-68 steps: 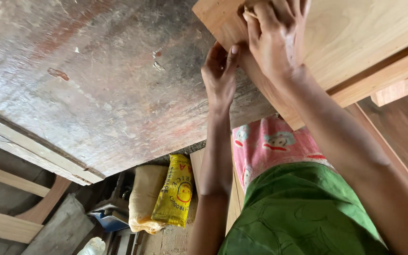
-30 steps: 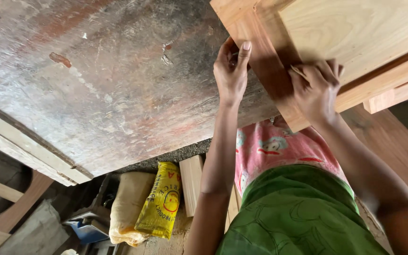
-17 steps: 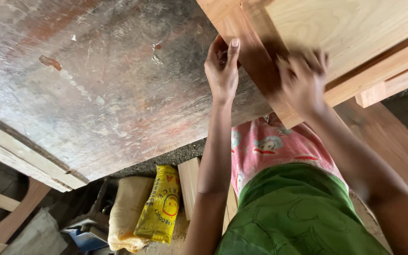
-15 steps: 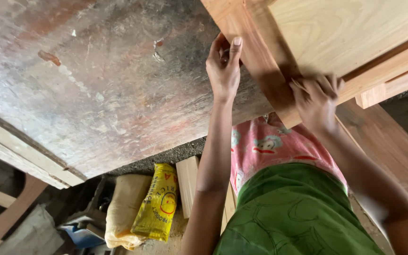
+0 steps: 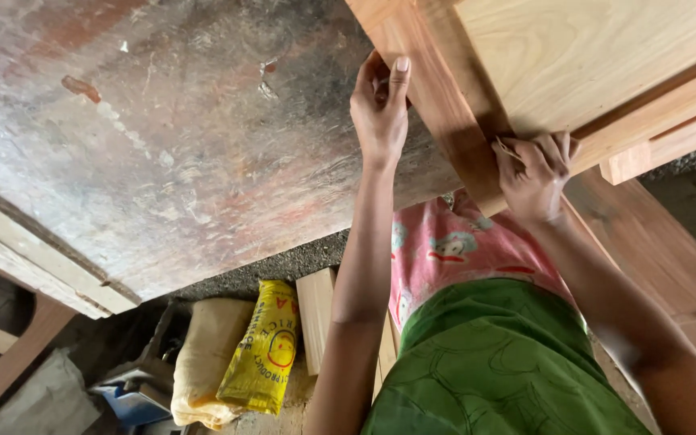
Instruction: The person sands a wooden cabinet door with a sanding block. They hold the door with one hand and rub the surface with the block using the other hand, working on the flat panel and the frame edges.
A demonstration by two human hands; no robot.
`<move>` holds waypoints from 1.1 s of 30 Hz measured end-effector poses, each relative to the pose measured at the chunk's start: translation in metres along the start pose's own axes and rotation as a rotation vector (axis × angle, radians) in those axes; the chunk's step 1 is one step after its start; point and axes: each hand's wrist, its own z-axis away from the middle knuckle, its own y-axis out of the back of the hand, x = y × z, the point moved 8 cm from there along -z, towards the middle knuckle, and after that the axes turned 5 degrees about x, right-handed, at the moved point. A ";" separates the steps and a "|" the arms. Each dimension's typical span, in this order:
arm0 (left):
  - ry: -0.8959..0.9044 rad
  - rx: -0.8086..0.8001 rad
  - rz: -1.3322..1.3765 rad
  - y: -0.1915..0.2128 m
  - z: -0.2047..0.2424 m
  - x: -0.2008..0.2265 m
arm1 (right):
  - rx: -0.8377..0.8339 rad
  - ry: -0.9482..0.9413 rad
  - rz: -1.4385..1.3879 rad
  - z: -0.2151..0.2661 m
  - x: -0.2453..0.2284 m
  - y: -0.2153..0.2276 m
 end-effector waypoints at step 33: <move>0.052 0.025 0.043 0.005 -0.003 -0.001 | 0.068 -0.005 0.093 -0.053 0.000 -0.040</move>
